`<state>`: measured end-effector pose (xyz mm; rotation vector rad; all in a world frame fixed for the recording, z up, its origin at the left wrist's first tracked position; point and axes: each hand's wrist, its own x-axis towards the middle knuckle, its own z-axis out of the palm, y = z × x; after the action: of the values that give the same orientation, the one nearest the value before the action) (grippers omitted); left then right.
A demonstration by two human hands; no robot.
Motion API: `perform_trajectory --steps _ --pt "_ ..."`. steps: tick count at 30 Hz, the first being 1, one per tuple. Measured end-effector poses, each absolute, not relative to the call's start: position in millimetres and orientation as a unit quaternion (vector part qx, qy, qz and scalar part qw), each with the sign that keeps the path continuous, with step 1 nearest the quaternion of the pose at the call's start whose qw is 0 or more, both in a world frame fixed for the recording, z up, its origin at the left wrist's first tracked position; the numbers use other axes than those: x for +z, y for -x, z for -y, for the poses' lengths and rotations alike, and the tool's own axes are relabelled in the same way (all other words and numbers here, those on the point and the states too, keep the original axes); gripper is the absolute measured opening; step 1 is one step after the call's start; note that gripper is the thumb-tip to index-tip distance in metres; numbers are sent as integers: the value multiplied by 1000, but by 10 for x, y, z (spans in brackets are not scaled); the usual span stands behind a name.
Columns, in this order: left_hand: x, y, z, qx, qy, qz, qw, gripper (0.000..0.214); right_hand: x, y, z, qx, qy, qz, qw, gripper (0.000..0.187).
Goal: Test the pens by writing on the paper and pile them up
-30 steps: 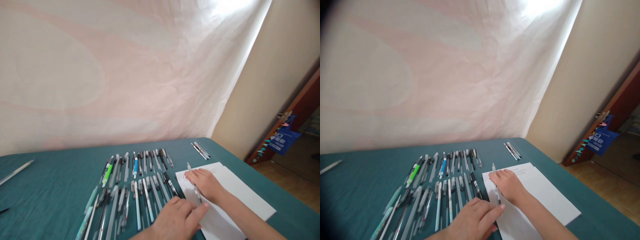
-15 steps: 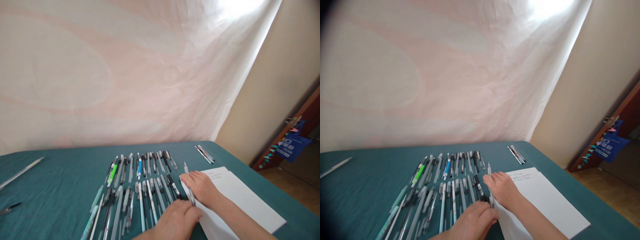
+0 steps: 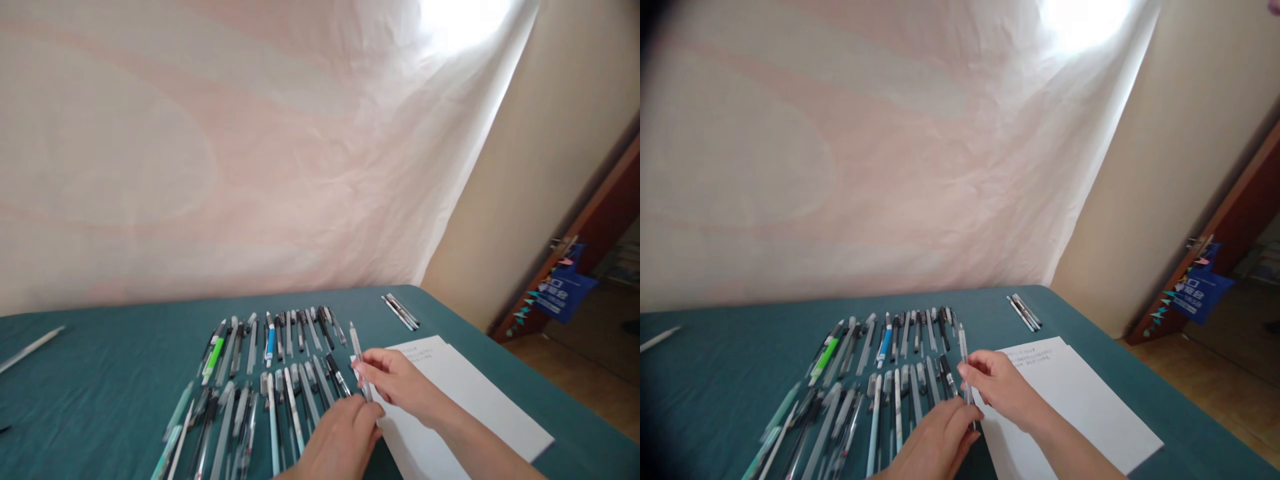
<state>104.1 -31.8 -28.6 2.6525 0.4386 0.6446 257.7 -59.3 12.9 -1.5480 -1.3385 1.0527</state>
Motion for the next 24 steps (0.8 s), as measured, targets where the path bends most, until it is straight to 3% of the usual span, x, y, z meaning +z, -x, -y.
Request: perform_trajectory --steps 3,5,7,8,14,24 --pt "-305 -1048 318 238 -950 -140 148 37 78 -2757 430 390 629 538 403 36" --pt "-321 -1051 305 243 -954 -120 127 46 21 -3056 239 277 687 550 386 39" --pt "-354 -1059 285 240 -959 -110 107 43 -36 -3437 35 82 781 548 288 39" --pt "-376 -1066 275 237 -961 -106 95 37 -63 -3627 -56 49 803 532 264 36" --pt "-470 -1103 228 217 -972 -89 28 8 -274 -4246 -349 -25 862 469 190 20" --pt "-538 -1075 237 215 -973 -79 19 11 -364 -4049 -374 -62 848 483 207 23"
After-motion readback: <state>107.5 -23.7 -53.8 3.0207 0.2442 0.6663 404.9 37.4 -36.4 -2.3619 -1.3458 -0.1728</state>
